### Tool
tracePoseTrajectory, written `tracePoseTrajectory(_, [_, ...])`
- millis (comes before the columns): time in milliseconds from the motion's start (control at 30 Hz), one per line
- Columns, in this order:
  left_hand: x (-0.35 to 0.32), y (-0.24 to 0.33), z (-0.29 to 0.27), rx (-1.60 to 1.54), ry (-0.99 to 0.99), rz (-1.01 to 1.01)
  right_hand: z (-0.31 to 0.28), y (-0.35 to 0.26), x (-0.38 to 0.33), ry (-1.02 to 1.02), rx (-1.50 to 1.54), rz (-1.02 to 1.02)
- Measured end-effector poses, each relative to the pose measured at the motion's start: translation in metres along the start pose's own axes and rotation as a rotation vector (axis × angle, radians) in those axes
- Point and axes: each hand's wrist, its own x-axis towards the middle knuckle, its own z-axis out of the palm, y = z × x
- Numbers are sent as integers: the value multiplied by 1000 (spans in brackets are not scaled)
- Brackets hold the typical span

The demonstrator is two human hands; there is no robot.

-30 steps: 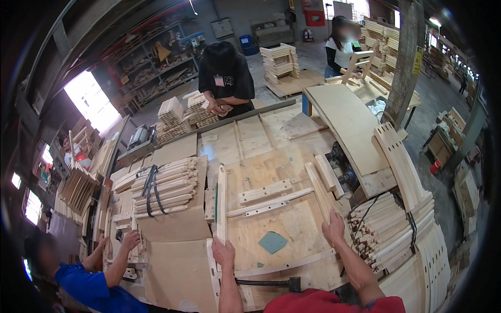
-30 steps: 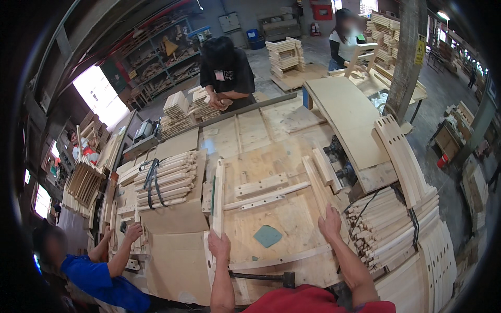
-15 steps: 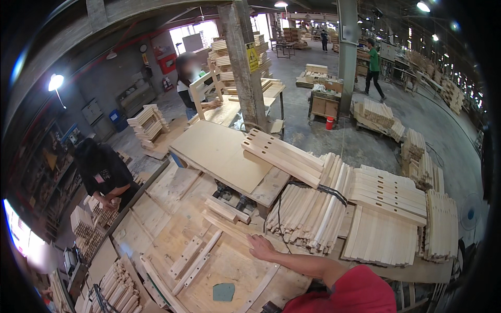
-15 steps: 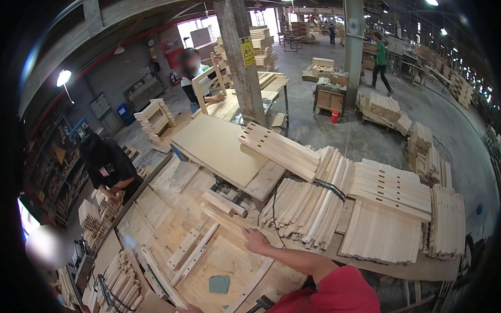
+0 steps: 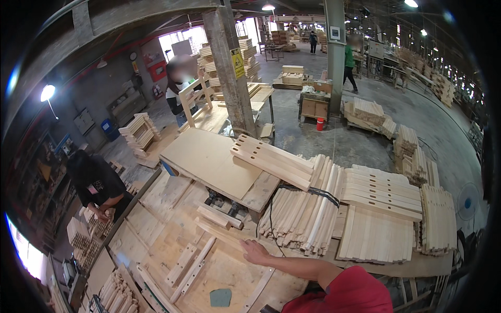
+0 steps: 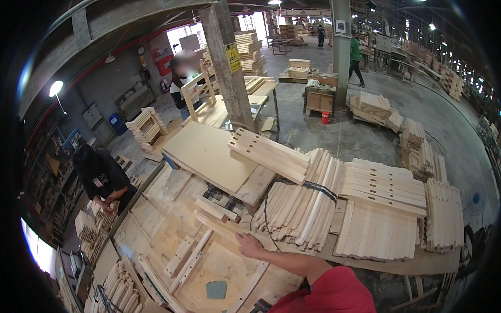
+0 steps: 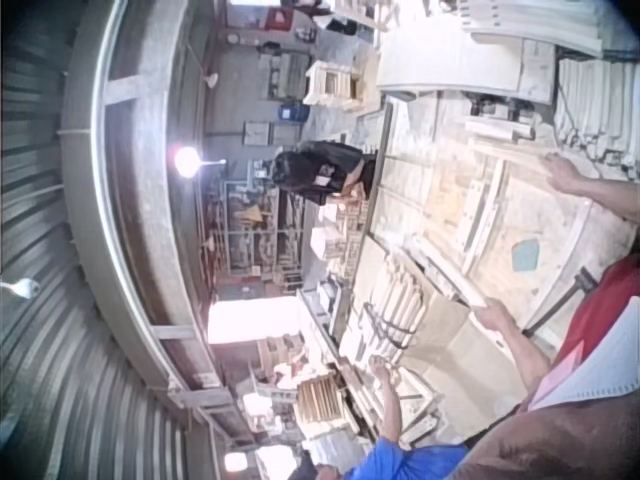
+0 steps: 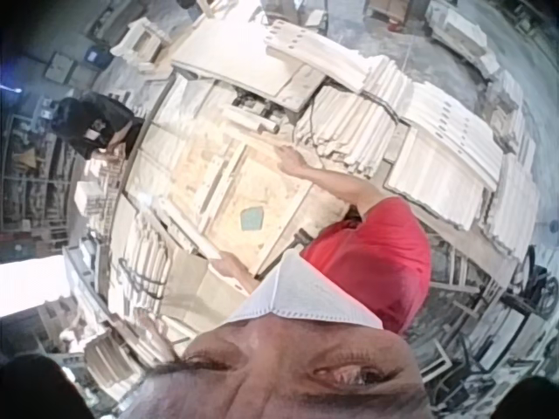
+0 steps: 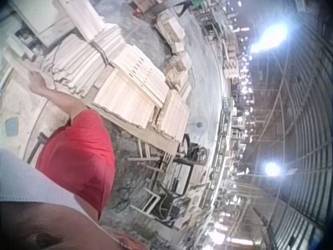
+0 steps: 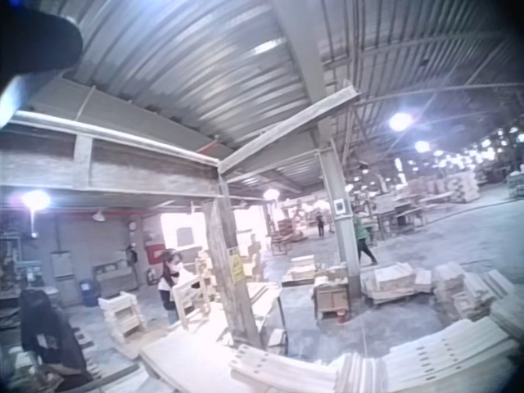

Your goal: The person assembles wooden chair frames on a workbench in a factory setting. They pick up pre-drilled wooden slats and legs, align them into a rectangular frame, and use a hammer to tap the joints together. The person repeatedly constructs these frames and stacks them on the table.

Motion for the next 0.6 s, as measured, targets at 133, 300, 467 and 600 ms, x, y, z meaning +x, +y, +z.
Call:
tracePoseTrajectory(133, [1,-1,0,34,2,-3,-1,-2,0,-4,-13,3])
tracePoseTrajectory(300, [5,-7,0,24,-24,-4,-2,-6,0,0,-5,-7])
tracePoseTrajectory(467, [4,-4,-3,52,-28,-13,0,-4,-1,15,-9,-15])
tracePoseTrajectory(600, [4,-2,-4,-22,-10,-49,2,-3,1,46,-37,-37])
